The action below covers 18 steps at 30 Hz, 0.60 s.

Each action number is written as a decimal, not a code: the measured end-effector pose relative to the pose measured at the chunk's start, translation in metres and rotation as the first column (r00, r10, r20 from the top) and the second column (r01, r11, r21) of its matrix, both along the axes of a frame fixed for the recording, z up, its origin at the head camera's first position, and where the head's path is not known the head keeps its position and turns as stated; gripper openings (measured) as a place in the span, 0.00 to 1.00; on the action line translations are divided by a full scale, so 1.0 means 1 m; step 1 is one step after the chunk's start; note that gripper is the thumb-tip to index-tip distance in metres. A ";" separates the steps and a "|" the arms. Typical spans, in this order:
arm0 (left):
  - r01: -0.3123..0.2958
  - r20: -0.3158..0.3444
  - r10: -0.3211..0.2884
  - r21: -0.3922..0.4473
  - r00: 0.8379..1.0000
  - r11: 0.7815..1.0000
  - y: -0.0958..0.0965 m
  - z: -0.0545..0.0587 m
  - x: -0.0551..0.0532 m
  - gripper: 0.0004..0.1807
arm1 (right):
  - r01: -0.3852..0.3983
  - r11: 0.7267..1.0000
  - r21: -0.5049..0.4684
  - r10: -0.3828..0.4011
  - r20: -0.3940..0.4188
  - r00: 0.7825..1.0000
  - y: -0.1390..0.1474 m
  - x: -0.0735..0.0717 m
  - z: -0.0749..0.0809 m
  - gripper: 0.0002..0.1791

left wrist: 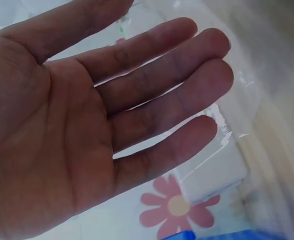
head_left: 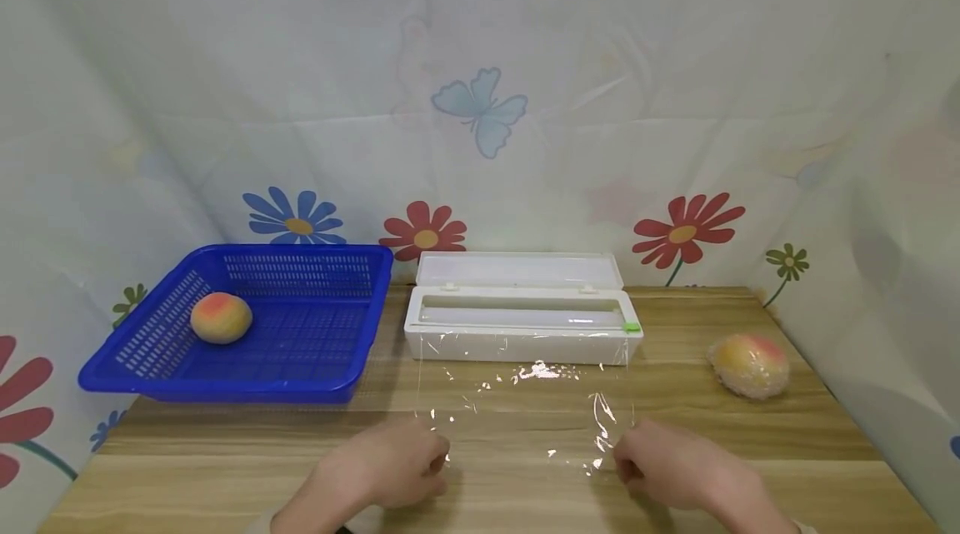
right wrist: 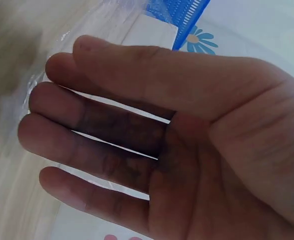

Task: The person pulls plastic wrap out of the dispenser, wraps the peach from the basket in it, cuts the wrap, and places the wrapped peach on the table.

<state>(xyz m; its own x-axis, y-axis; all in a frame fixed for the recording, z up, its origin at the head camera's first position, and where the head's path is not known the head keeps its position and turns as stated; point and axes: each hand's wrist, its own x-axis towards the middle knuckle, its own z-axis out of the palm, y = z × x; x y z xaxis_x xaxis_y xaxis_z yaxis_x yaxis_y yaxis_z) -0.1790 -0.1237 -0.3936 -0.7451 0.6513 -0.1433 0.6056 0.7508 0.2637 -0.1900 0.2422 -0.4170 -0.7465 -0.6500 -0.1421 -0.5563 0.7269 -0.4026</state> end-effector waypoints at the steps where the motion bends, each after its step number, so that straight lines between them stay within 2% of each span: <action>1: 0.006 -0.002 -0.006 0.008 1.000 1.000 -0.001 0.001 -0.001 0.11 | -0.003 1.000 -0.001 0.003 0.003 1.000 0.000 0.000 0.001 0.17; 5: 0.042 -0.009 -0.041 0.082 0.999 0.996 -0.009 0.011 -0.005 0.07 | -0.017 1.000 -0.011 0.017 0.013 1.000 0.001 -0.001 0.005 0.16; 7: 0.039 0.015 -0.041 0.134 0.999 0.990 -0.016 0.017 -0.007 0.07 | -0.019 1.000 -0.010 0.019 0.012 1.000 0.003 -0.002 0.008 0.15; 9: 0.021 0.018 -0.024 0.178 1.000 0.984 -0.023 0.022 -0.010 0.07 | -0.018 1.000 -0.006 0.018 0.009 1.000 0.004 -0.004 0.011 0.14; 12: -0.034 0.003 0.034 0.234 0.999 0.972 -0.037 0.031 -0.013 0.07 | -0.024 1.000 -0.007 0.024 -0.004 1.000 0.004 -0.006 0.015 0.11; 15: -0.066 -0.066 0.087 0.279 0.994 0.958 -0.049 0.041 -0.017 0.05 | -0.021 1.000 -0.020 0.021 0.001 1.000 0.006 -0.007 0.019 0.09; 18: -0.084 -0.153 0.137 0.310 0.979 0.947 -0.060 0.054 -0.024 0.03 | 0.002 1.000 -0.025 -0.002 0.016 1.000 0.009 -0.008 0.022 0.08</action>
<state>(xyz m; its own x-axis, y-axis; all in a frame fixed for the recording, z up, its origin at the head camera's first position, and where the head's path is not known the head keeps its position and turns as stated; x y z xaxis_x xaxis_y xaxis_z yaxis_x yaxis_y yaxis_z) -0.2032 -0.1839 -0.3394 -0.8108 0.5566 0.1815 0.5791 0.7170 0.3881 -0.1977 0.2517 -0.3946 -0.7454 -0.6522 -0.1377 -0.5483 0.7174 -0.4297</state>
